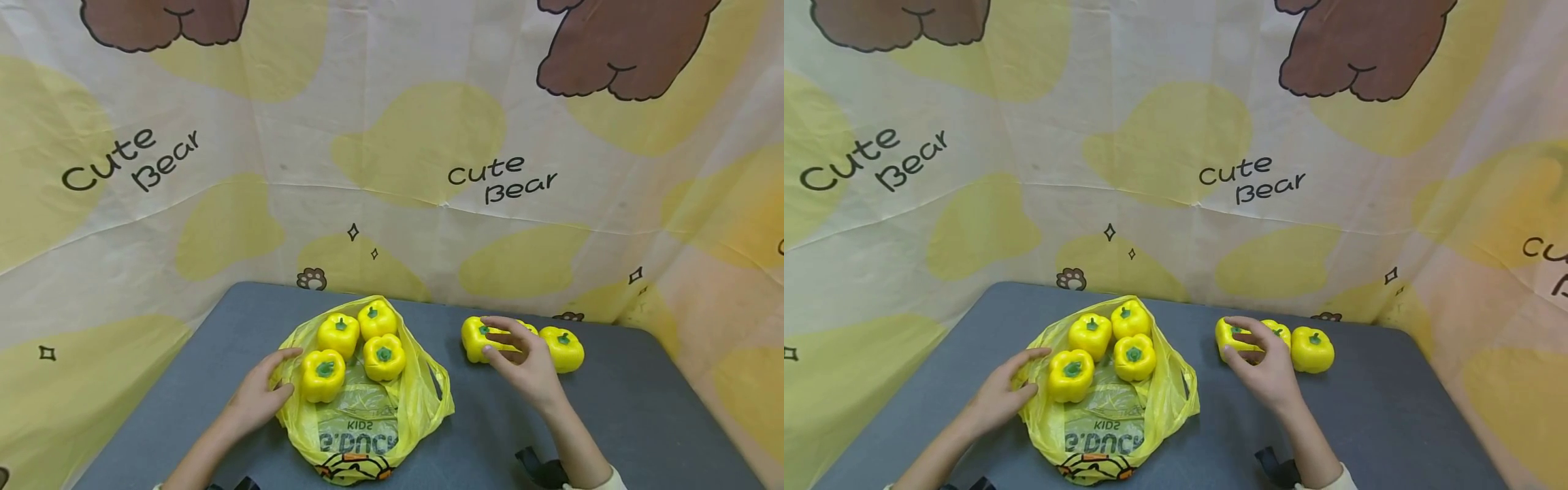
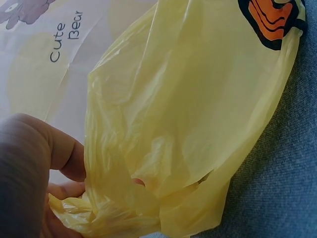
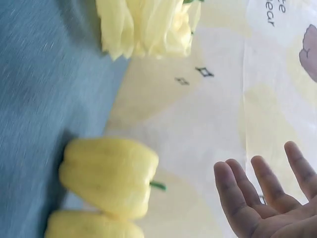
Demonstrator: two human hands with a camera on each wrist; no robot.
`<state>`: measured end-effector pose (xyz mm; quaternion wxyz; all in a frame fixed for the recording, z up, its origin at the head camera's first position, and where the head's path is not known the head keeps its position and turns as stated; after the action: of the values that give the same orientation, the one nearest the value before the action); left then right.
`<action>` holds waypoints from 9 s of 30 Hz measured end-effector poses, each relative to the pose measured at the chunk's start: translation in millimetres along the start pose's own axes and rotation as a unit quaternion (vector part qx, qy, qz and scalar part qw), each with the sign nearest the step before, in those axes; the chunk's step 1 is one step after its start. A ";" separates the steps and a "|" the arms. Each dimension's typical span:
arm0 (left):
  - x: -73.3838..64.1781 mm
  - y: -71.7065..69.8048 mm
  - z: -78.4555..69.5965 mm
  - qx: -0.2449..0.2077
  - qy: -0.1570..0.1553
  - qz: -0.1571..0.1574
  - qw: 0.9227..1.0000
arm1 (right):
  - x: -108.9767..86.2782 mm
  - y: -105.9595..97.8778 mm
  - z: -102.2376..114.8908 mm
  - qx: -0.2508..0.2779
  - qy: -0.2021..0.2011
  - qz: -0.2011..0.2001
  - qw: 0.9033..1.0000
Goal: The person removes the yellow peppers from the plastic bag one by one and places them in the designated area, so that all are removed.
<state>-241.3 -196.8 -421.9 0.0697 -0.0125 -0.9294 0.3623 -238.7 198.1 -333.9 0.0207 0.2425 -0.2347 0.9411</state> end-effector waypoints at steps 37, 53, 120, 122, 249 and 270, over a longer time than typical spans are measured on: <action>0.1 0.0 0.5 0.000 0.008 0.000 1.000 | 7.0 135.8 9.1 0.018 0.026 0.092 0.995; 1.3 2.2 3.4 0.005 -0.006 0.011 1.000 | 8.2 153.0 -13.0 -0.049 0.035 0.107 0.992; -1.3 0.4 2.2 0.001 0.011 -0.010 1.000 | 10.9 164.9 -16.4 -0.083 0.040 0.099 0.991; -1.0 0.2 2.0 0.003 0.013 -0.013 1.000 | 10.8 163.7 -15.1 -0.082 0.039 0.098 0.991; 1.4 3.4 3.0 -0.001 0.003 0.004 1.000 | -22.3 29.1 -70.5 -0.247 0.151 0.050 0.956; 1.1 3.8 4.0 -0.006 0.004 0.005 1.000 | -20.9 21.8 -44.3 -0.250 0.117 0.020 0.961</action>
<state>-243.0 -196.6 -427.2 0.0715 -0.0189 -0.9313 0.3567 -243.4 200.3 -387.2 0.0887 0.1129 -0.4632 0.8746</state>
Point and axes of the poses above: each hand's wrist, its own x-axis towards the middle knuckle, its own y-axis out of the palm, z = x × y, the point moved 8 cm from there along x, towards the middle knuckle, and after that the axes turned 2 degrees about -z, right-handed, at the moved point
